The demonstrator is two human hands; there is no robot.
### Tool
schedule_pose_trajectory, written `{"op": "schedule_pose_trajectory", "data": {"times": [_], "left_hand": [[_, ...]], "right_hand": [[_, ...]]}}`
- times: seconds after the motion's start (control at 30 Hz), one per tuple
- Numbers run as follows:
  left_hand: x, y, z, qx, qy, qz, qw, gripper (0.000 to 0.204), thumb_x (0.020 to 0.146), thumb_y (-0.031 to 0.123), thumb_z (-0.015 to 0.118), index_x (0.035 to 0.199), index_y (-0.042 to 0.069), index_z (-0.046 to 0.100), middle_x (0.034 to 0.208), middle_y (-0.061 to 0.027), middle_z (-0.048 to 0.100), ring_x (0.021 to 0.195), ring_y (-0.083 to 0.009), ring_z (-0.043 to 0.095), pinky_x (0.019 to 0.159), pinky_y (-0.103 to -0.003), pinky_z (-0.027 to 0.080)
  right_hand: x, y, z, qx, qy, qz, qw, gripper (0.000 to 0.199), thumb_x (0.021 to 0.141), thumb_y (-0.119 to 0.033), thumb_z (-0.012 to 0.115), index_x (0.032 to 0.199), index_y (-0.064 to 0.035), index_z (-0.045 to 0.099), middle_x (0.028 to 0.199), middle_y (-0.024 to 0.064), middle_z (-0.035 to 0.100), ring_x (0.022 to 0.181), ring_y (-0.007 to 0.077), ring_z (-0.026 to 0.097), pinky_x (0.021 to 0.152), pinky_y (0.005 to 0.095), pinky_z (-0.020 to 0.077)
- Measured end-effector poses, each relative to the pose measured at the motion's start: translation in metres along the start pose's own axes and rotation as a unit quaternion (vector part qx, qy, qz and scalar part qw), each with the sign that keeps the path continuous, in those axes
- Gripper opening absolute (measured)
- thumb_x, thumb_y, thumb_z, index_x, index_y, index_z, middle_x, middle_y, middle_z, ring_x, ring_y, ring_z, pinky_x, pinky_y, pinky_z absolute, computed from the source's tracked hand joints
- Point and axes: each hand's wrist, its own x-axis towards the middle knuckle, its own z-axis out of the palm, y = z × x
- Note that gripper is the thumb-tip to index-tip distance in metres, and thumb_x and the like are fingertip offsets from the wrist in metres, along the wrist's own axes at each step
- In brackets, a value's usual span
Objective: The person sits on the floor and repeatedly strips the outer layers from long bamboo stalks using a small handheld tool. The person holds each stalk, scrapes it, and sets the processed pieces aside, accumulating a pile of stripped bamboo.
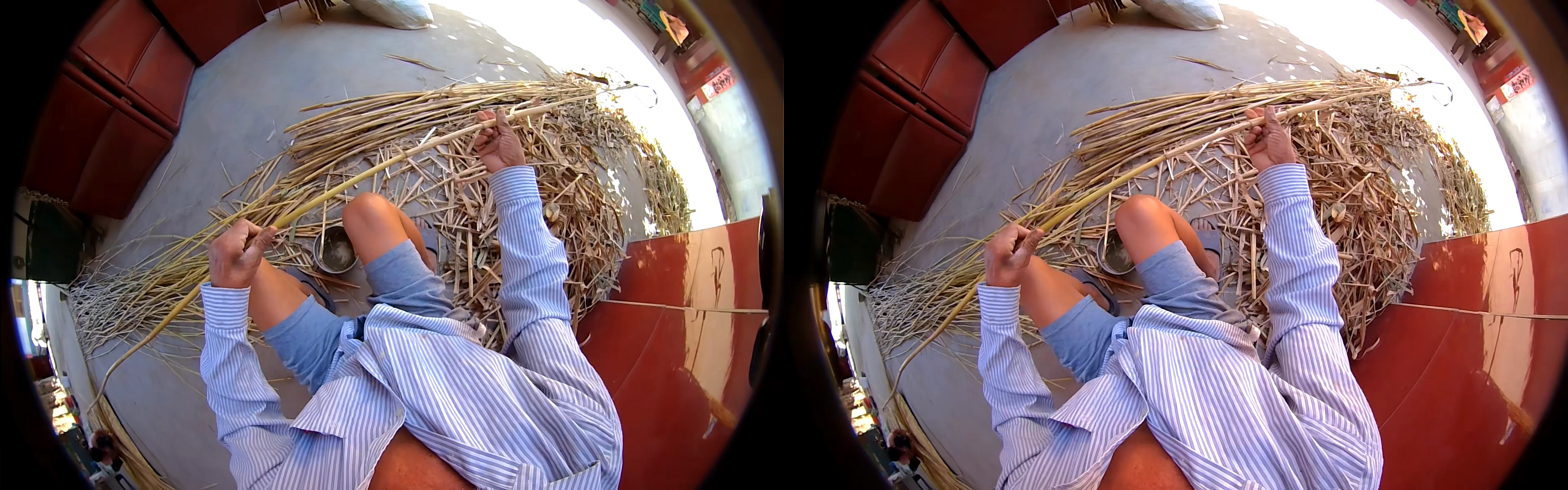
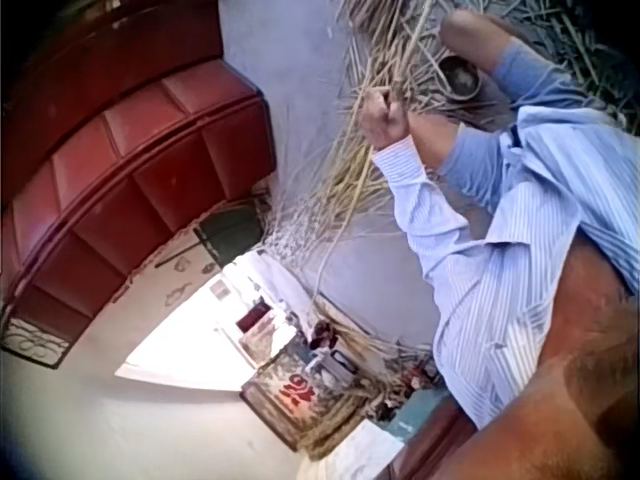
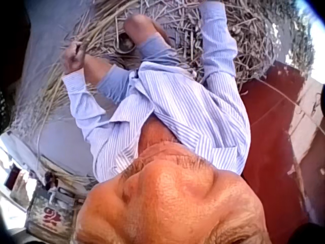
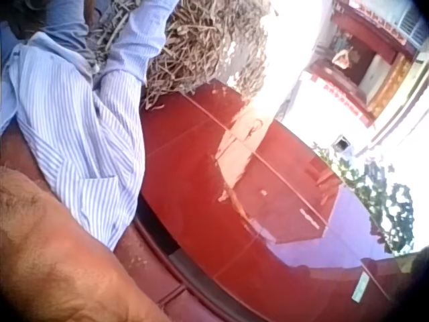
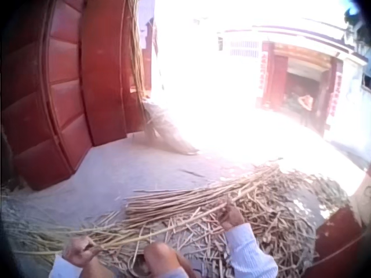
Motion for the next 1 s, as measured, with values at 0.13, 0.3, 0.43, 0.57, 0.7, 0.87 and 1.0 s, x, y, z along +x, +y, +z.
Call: {"op": "schedule_pose_trajectory", "data": {"times": [0.13, 0.3, 0.43, 0.57, 0.7, 0.87, 1.0], "left_hand": [[0.001, 0.013, 0.011, -0.045, 0.007, -0.022, 0.999, 0.035, 0.081, 0.032, 0.075, 0.072, 0.002, 0.061, 0.059, -0.0083, 0.054, 0.051, -0.0181, 0.049, 0.049, -0.031, 0.039], [-0.006, 0.022, 0.013, 0.005, 0.057, 0.048, 0.997, 0.033, 0.082, 0.031, 0.074, 0.072, 0.002, 0.062, 0.059, -0.0095, 0.056, 0.052, -0.021, 0.053, 0.049, -0.032, 0.04], [-0.006, 0.026, 0.015, 0.072, 0.091, 0.13, 0.985, 0.033, 0.084, 0.034, 0.07, 0.072, 0.005, 0.061, 0.059, -0.0087, 0.057, 0.052, -0.025, 0.056, 0.048, -0.036, 0.042], [-0.011, 0.023, 0.019, 0.143, 0.128, 0.178, 0.965, 0.034, 0.086, 0.037, 0.067, 0.072, 0.006, 0.059, 0.059, -0.008, 0.054, 0.052, -0.0266, 0.055, 0.047, -0.037, 0.043], [-0.013, 0.028, 0.017, 0.169, 0.124, 0.2, 0.957, 0.037, 0.087, 0.038, 0.065, 0.07, 0.006, 0.057, 0.059, -0.0092, 0.053, 0.052, -0.0284, 0.054, 0.048, -0.037, 0.043], [-0.019, 0.019, 0.013, 0.083, 0.051, 0.094, 0.991, 0.042, 0.085, 0.04, 0.068, 0.068, 0.005, 0.055, 0.055, -0.0108, 0.048, 0.049, -0.0255, 0.052, 0.046, -0.035, 0.04], [-0.019, -0.01, 0.018, -0.167, -0.128, -0.08, 0.974, 0.046, 0.087, 0.045, 0.068, 0.067, 0.005, 0.054, 0.052, -0.0012, 0.045, 0.047, -0.0103, 0.044, 0.042, -0.029, 0.032]], "right_hand": [[-0.045, 0.056, 0.038, -0.054, -0.121, 0.048, 0.99, 0.021, 0.096, -0.016, 0.057, 0.113, -0.0037, 0.056, 0.104, 0.0103, 0.066, 0.075, 0.0103, 0.061, 0.061, 0.0217, 0.0538], [-0.056, 0.067, 0.053, -0.071, -0.04, 0.0, 0.997, 0.018, 0.094, -0.019, 0.062, 0.102, -0.0036, 0.061, 0.09, 0.0073, 0.068, 0.069, 0.0109, 0.064, 0.058, 0.0224, 0.055], [-0.052, 0.061, 0.053, -0.093, -0.021, -0.008, 0.995, 0.018, 0.091, -0.021, 0.066, 0.094, -0.0036, 0.062, 0.082, 0.0057, 0.067, 0.066, 0.0109, 0.065, 0.054, 0.0219, 0.0556], [-0.049, 0.063, 0.058, -0.127, 0.024, 0.007, 0.992, 0.021, 0.092, -0.024, 0.064, 0.09, -0.0032, 0.063, 0.075, 0.0035, 0.066, 0.063, 0.0105, 0.065, 0.05, 0.0215, 0.0543], [-0.052, 0.066, 0.061, -0.157, 0.061, -0.002, 0.986, 0.023, 0.087, -0.025, 0.071, 0.089, -0.0044, 0.062, 0.076, 0.0059, 0.067, 0.061, 0.0115, 0.065, 0.05, 0.0215, 0.0545], [-0.061, 0.071, 0.061, -0.188, 0.035, -0.005, 0.981, 0.026, 0.087, -0.025, 0.071, 0.094, -0.0023, 0.06, 0.08, 0.0082, 0.068, 0.063, 0.0132, 0.066, 0.052, 0.0211, 0.0546], [-0.067, 0.068, 0.056, -0.177, -0.069, -0.053, 0.98, 0.025, 0.087, -0.022, 0.07, 0.098, -0.0025, 0.06, 0.085, 0.0097, 0.069, 0.07, 0.0155, 0.068, 0.061, 0.0243, 0.0572]]}}
